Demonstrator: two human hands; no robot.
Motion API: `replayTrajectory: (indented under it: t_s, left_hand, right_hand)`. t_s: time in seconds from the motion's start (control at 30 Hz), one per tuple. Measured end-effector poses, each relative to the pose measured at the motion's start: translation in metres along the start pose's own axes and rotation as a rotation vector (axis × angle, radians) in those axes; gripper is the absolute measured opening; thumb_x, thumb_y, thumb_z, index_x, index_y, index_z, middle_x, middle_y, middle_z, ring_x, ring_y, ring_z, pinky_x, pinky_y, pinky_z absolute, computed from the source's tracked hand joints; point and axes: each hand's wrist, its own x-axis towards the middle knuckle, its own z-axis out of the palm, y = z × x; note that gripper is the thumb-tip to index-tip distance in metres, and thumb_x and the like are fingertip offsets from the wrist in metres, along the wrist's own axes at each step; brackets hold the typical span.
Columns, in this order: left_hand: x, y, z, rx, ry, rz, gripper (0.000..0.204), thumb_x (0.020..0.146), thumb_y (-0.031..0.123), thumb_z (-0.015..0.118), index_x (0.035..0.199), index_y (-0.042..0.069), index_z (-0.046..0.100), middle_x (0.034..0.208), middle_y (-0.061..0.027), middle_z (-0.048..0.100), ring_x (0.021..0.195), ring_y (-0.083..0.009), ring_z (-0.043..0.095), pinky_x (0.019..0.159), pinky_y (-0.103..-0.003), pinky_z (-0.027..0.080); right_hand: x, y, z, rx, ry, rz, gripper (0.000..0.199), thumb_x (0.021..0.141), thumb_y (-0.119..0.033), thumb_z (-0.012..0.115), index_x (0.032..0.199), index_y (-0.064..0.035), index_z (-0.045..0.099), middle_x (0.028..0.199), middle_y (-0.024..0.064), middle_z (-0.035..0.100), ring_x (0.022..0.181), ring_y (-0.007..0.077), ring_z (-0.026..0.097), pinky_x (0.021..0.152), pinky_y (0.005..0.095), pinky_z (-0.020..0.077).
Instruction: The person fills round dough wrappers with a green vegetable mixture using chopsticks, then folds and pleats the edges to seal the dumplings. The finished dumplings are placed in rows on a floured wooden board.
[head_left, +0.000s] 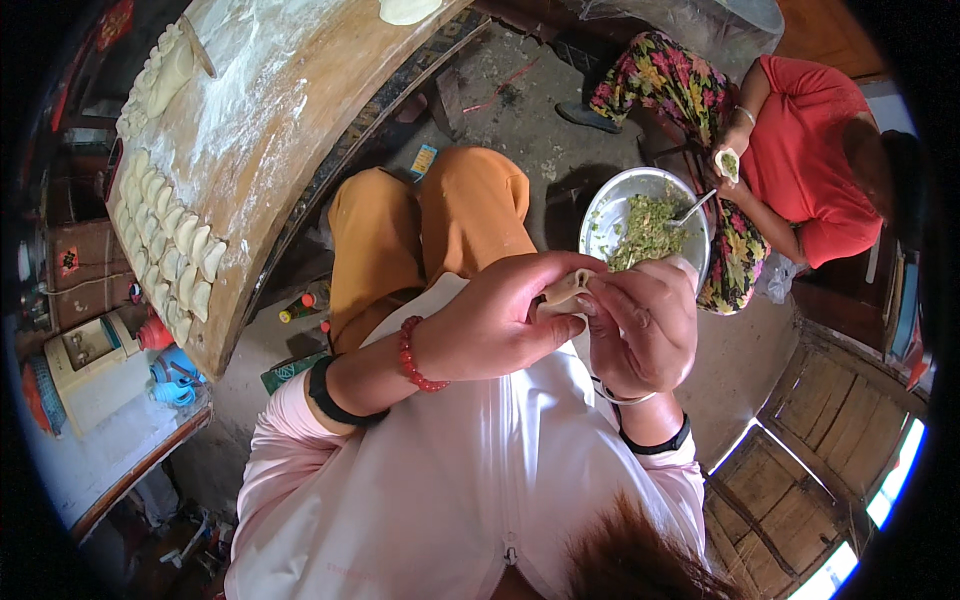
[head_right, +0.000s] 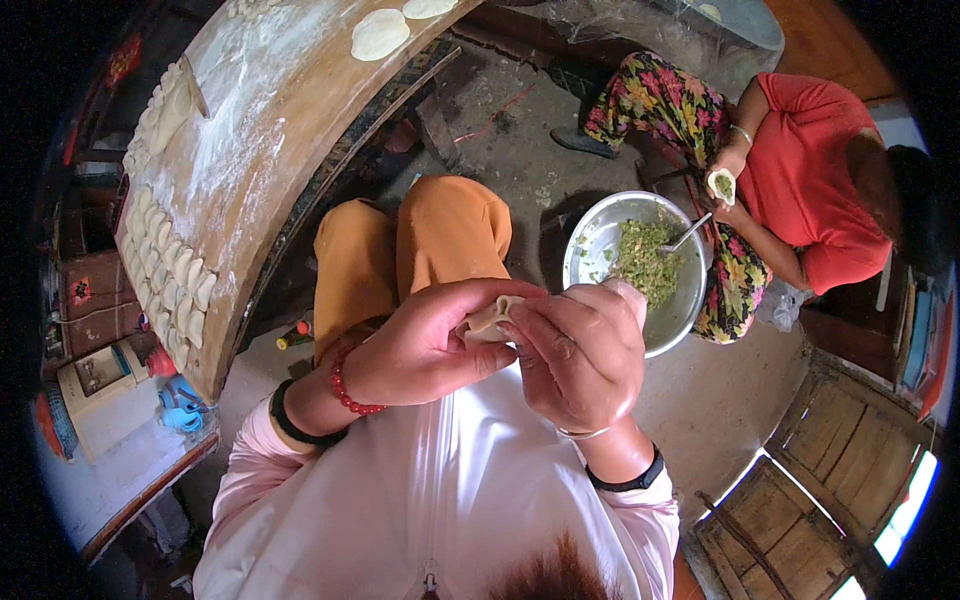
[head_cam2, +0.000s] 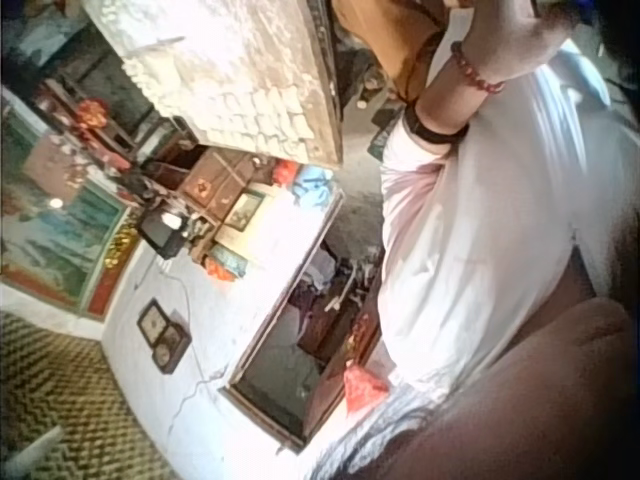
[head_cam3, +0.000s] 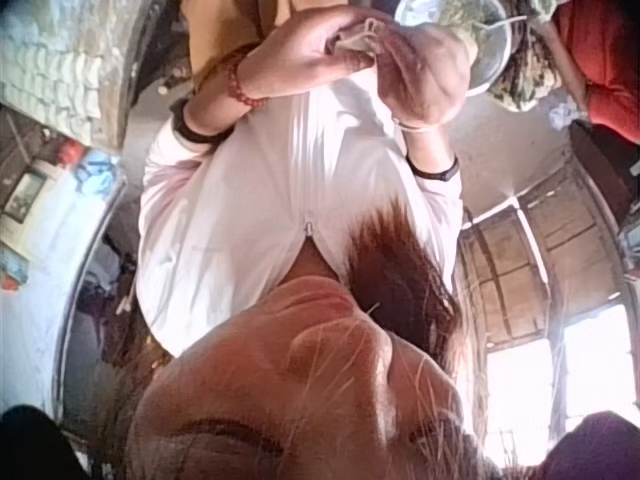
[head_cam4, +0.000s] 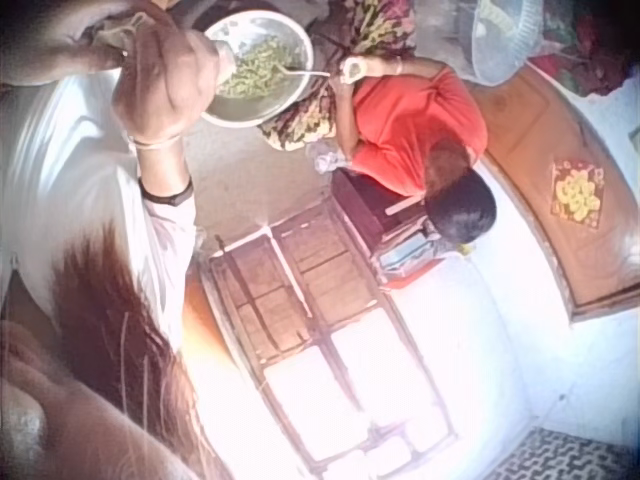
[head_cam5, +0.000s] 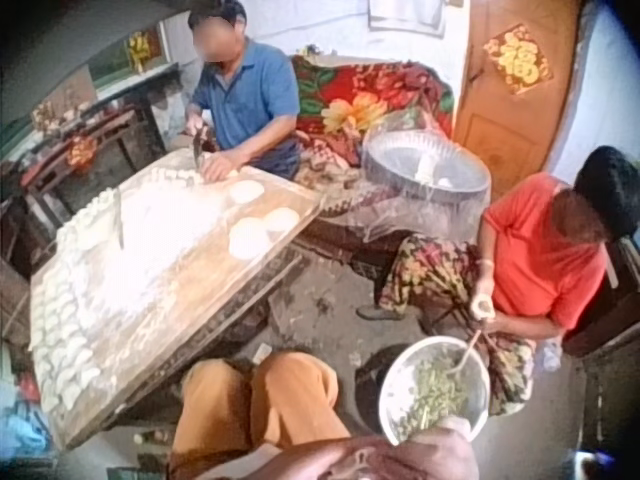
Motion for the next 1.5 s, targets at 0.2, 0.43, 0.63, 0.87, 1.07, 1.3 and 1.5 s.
replayTrajectory:
  t_s: [0.2, 0.43, 0.63, 0.87, 1.07, 1.3, 1.5]
  left_hand:
    - [-0.003, -0.003, -0.006, 0.073, -0.008, -0.049, 0.045, 0.09, -0.002, 0.063, 0.133, -0.004, 0.05, 0.12, -0.0088, 0.062, 0.113, -0.0126, 0.057, 0.095, -0.029, 0.047]
    - [-0.001, -0.008, -0.006, 0.185, 0.111, 0.145, 0.039, 0.085, 0.005, 0.07, 0.12, -0.002, 0.056, 0.095, -0.013, 0.067, 0.084, -0.0197, 0.067, 0.073, -0.032, 0.051]
    - [-0.004, -0.001, -0.007, 0.113, 0.053, 0.043, 0.034, 0.082, 0.004, 0.068, 0.115, 0.001, 0.06, 0.089, -0.0137, 0.066, 0.083, -0.0213, 0.066, 0.071, -0.033, 0.05]
    - [-0.006, 0.005, -0.008, 0.136, 0.019, -0.004, 0.035, 0.079, 0.005, 0.07, 0.113, 0.0, 0.062, 0.091, -0.0145, 0.067, 0.083, -0.0247, 0.067, 0.074, -0.033, 0.051]
    - [-0.006, 0.002, -0.007, 0.22, 0.005, 0.094, 0.039, 0.084, 0.004, 0.071, 0.121, 0.001, 0.059, 0.102, -0.0129, 0.068, 0.093, -0.0204, 0.066, 0.079, -0.032, 0.052]
    - [-0.007, 0.005, -0.006, 0.293, 0.1, 0.119, 0.034, 0.081, 0.004, 0.072, 0.114, 0.002, 0.063, 0.097, -0.0162, 0.068, 0.089, -0.0318, 0.067, 0.076, -0.037, 0.052]
    - [-0.01, 0.009, -0.006, 0.405, 0.046, 0.079, 0.04, 0.08, 0.0, 0.07, 0.119, 0.001, 0.06, 0.1, -0.0141, 0.067, 0.093, -0.0287, 0.067, 0.078, -0.035, 0.052]
  right_hand:
    - [0.003, 0.001, -0.005, 0.012, -0.126, 0.035, 0.027, 0.064, -0.011, 0.082, 0.088, -0.004, 0.073, 0.091, 0.0052, 0.065, 0.081, 0.0241, 0.06, 0.069, 0.0368, 0.0431]
    - [0.005, -0.002, -0.007, 0.382, -0.21, 0.453, 0.049, 0.066, -0.022, 0.086, 0.109, -0.0015, 0.071, 0.105, 0.0137, 0.064, 0.097, 0.0291, 0.061, 0.088, 0.0387, 0.0478]
    - [0.004, 0.004, -0.001, 0.399, -0.192, 0.3, 0.037, 0.067, -0.014, 0.084, 0.099, -0.0007, 0.073, 0.103, 0.0114, 0.065, 0.093, 0.028, 0.061, 0.084, 0.0386, 0.0483]
    - [0.003, 0.002, -0.001, 0.228, -0.136, 0.097, 0.026, 0.064, -0.009, 0.081, 0.087, -0.0029, 0.071, 0.09, 0.0069, 0.067, 0.081, 0.0256, 0.061, 0.072, 0.0386, 0.047]
    - [-0.002, -0.002, 0.0, 0.081, -0.049, -0.084, 0.032, 0.059, -0.009, 0.081, 0.088, -0.0018, 0.07, 0.088, 0.0088, 0.067, 0.077, 0.0265, 0.06, 0.068, 0.0395, 0.0466]
    - [0.001, -0.002, -0.006, 0.128, -0.168, 0.13, 0.05, 0.057, -0.02, 0.087, 0.1, -0.0017, 0.07, 0.099, 0.0104, 0.065, 0.089, 0.0292, 0.059, 0.076, 0.04, 0.0477]
    - [-0.001, 0.002, -0.002, 0.187, -0.17, 0.047, 0.04, 0.057, -0.017, 0.085, 0.092, -0.0038, 0.073, 0.093, 0.0079, 0.064, 0.083, 0.0269, 0.057, 0.074, 0.0382, 0.0468]
